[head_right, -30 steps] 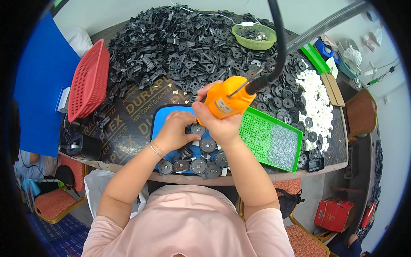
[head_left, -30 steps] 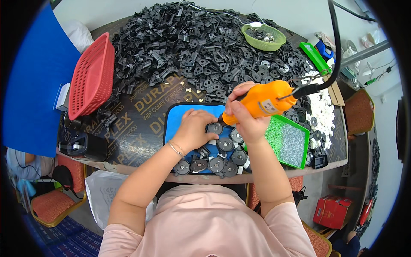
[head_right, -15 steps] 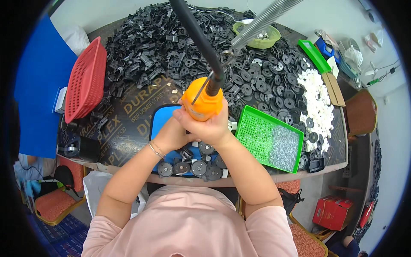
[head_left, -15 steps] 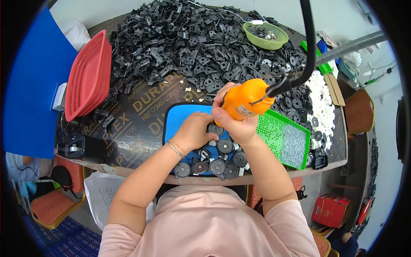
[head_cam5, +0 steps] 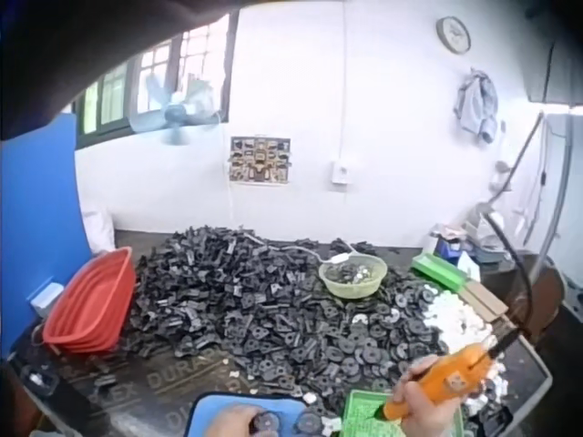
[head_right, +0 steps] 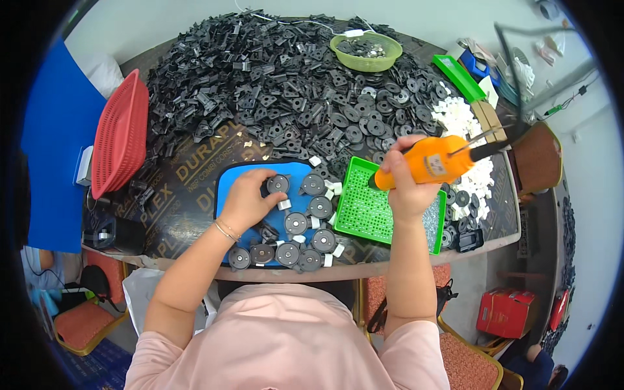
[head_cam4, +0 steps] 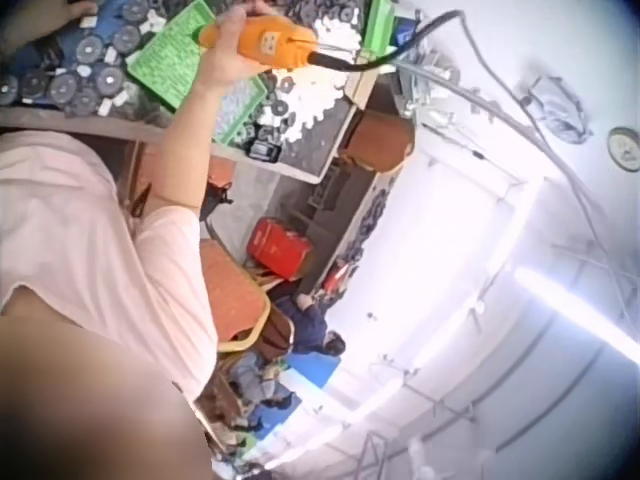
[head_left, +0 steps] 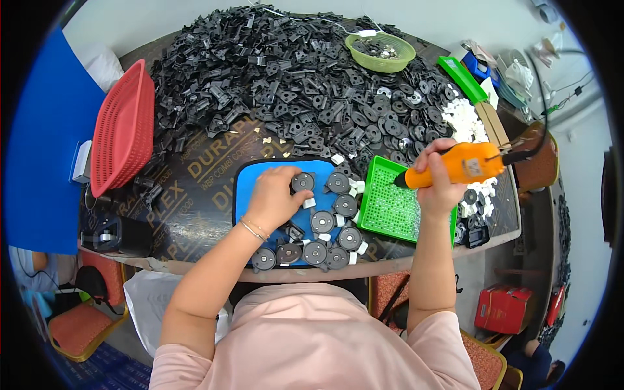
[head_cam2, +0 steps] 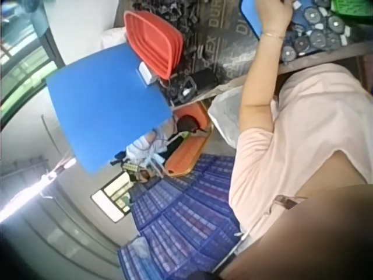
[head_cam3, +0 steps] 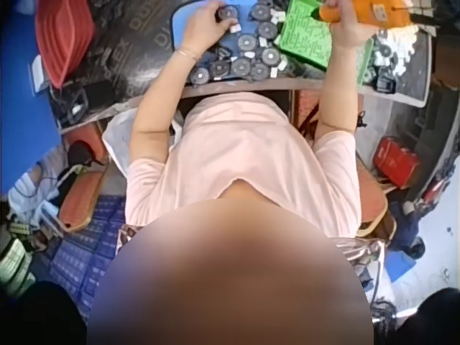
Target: Assembling small electronic motors using an electric screwdriver.
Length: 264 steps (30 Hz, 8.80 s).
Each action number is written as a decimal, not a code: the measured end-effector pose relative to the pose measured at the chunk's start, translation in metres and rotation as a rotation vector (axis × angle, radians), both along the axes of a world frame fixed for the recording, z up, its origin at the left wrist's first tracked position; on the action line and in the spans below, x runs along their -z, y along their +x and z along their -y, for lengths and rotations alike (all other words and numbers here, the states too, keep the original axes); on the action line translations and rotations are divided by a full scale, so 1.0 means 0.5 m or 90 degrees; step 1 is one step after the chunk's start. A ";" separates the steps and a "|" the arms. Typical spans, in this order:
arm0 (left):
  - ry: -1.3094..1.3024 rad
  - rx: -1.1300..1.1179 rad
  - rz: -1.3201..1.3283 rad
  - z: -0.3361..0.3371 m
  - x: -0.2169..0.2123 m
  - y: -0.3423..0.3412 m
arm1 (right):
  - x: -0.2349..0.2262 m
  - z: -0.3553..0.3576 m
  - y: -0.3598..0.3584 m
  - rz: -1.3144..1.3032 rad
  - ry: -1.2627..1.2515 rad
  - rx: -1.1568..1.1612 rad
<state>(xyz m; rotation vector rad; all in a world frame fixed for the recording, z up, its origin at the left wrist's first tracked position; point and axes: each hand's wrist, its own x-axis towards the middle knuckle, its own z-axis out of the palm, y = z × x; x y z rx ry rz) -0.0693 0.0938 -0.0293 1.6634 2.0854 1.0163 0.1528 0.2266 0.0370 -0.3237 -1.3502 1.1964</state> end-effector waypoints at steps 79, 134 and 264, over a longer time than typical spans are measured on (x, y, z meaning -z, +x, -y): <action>0.040 0.023 0.189 0.196 0.027 -0.017 | 0.022 0.209 -0.237 0.054 0.124 -0.375; 0.045 0.056 0.145 0.187 0.002 -0.004 | 0.015 0.151 -0.172 -0.063 -0.036 -0.462; 0.026 0.060 0.068 0.233 0.013 -0.004 | 0.003 0.244 -0.203 0.170 0.123 -0.432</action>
